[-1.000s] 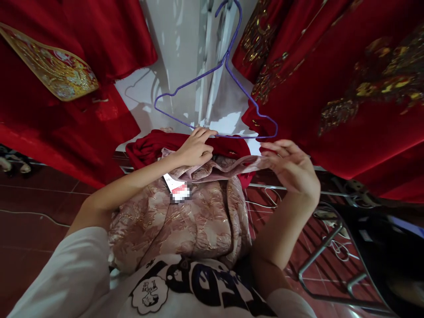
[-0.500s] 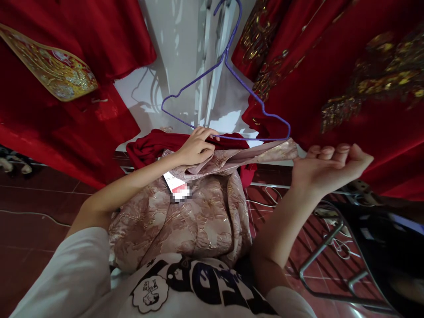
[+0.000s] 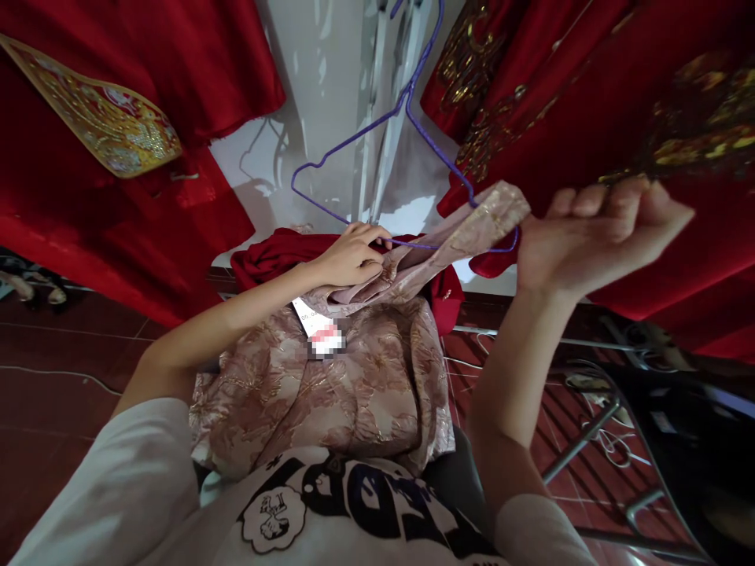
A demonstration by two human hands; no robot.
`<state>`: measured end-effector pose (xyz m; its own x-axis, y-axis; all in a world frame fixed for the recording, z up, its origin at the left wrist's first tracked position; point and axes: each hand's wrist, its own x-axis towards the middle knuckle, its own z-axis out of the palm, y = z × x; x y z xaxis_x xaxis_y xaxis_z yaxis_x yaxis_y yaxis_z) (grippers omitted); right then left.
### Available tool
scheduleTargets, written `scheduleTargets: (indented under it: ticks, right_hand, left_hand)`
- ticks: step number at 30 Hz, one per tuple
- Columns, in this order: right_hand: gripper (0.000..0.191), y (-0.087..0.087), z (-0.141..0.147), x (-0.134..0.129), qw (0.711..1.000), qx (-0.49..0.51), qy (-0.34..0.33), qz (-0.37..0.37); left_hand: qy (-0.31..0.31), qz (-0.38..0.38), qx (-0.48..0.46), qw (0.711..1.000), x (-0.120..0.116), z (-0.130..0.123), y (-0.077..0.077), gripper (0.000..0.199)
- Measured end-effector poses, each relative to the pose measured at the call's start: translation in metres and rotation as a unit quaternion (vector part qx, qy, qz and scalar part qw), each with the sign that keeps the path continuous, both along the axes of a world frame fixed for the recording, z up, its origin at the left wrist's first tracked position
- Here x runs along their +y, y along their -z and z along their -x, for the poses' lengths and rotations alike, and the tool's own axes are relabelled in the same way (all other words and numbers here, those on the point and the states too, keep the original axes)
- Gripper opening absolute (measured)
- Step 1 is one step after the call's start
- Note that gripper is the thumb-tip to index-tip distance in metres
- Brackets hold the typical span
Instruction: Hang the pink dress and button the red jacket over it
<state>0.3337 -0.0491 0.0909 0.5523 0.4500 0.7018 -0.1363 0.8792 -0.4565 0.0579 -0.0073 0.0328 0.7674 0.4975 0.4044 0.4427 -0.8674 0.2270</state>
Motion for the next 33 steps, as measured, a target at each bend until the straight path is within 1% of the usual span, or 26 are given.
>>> scheduleTargets:
  ticks: [3, 5, 8, 10, 11, 12, 14, 15, 18, 20, 21, 22, 25, 27, 29, 31, 33]
  right_hand:
    - [0.021, -0.017, 0.021, 0.021, 0.995, -0.086, 0.006, 0.055]
    - [0.017, -0.020, 0.032, 0.024, 0.988, -0.109, 0.019, 0.104]
    - [0.015, -0.013, 0.038, 0.016, 0.975, -0.134, 0.018, 0.177]
    - [0.014, -0.005, 0.032, 0.007, 0.965, -0.178, 0.023, 0.193]
    - [0.013, -0.002, 0.028, 0.002, 0.958, -0.216, 0.046, 0.186]
    - [0.010, 0.000, 0.023, -0.002, 0.946, -0.262, 0.082, 0.172]
    - [0.002, 0.001, 0.015, -0.007, 0.911, -0.346, 0.166, 0.152]
    - [0.006, -0.001, 0.013, -0.009, 0.892, -0.375, 0.198, 0.154]
    - [0.018, -0.008, 0.017, -0.008, 0.843, -0.435, 0.246, 0.198]
    - [0.019, -0.012, 0.024, -0.003, 0.812, -0.467, 0.265, 0.231]
    - [0.018, -0.014, 0.028, 0.001, 0.804, -0.475, 0.263, 0.242]
    - [0.015, -0.014, 0.031, 0.006, 0.805, -0.475, 0.254, 0.249]
    - [0.005, -0.010, 0.037, 0.020, 0.823, -0.453, 0.216, 0.266]
    - [0.012, -0.005, 0.038, 0.029, 0.823, -0.442, 0.216, 0.284]
    - [0.018, -0.001, 0.038, 0.036, 0.816, -0.440, 0.224, 0.300]
    - [0.019, 0.001, 0.034, 0.040, 0.813, -0.445, 0.216, 0.305]
    - [0.018, -0.001, 0.028, 0.044, 0.819, -0.446, 0.201, 0.300]
  left_hand:
    - [0.004, 0.005, 0.004, 1.000, 0.003, -0.005, 0.000, 0.030]
    - [0.001, 0.008, 0.004, 1.000, 0.004, -0.009, 0.001, 0.030]
    - [-0.005, 0.020, 0.000, 1.000, 0.005, -0.016, 0.004, 0.029]
    - [-0.006, 0.031, -0.004, 0.999, 0.007, -0.020, 0.006, 0.028]
    - [-0.007, 0.036, -0.006, 0.999, 0.008, -0.023, 0.007, 0.027]
    - [-0.007, 0.041, -0.011, 0.999, 0.010, -0.025, 0.009, 0.027]
    - [-0.006, 0.051, -0.023, 0.998, 0.013, -0.029, 0.010, 0.027]
    - [-0.005, 0.057, -0.031, 0.998, 0.014, -0.030, 0.011, 0.028]
    - [0.007, 0.081, -0.045, 0.996, 0.016, -0.032, 0.009, 0.028]
    - [0.011, 0.098, -0.045, 0.994, 0.016, -0.032, 0.007, 0.029]
    - [0.010, 0.107, -0.042, 0.993, 0.016, -0.032, 0.006, 0.030]
    - [0.009, 0.115, -0.040, 0.993, 0.016, -0.033, 0.005, 0.031]
    - [-0.003, 0.128, -0.038, 0.991, 0.018, -0.040, 0.006, 0.032]
    - [-0.018, 0.124, -0.043, 0.991, 0.021, -0.047, 0.009, 0.031]
    - [-0.030, 0.120, -0.049, 0.991, 0.024, -0.051, 0.010, 0.029]
    - [-0.015, 0.123, -0.055, 0.991, 0.028, -0.047, 0.006, 0.029]
    - [-0.005, 0.123, -0.073, 0.990, 0.032, -0.031, -0.004, 0.028]
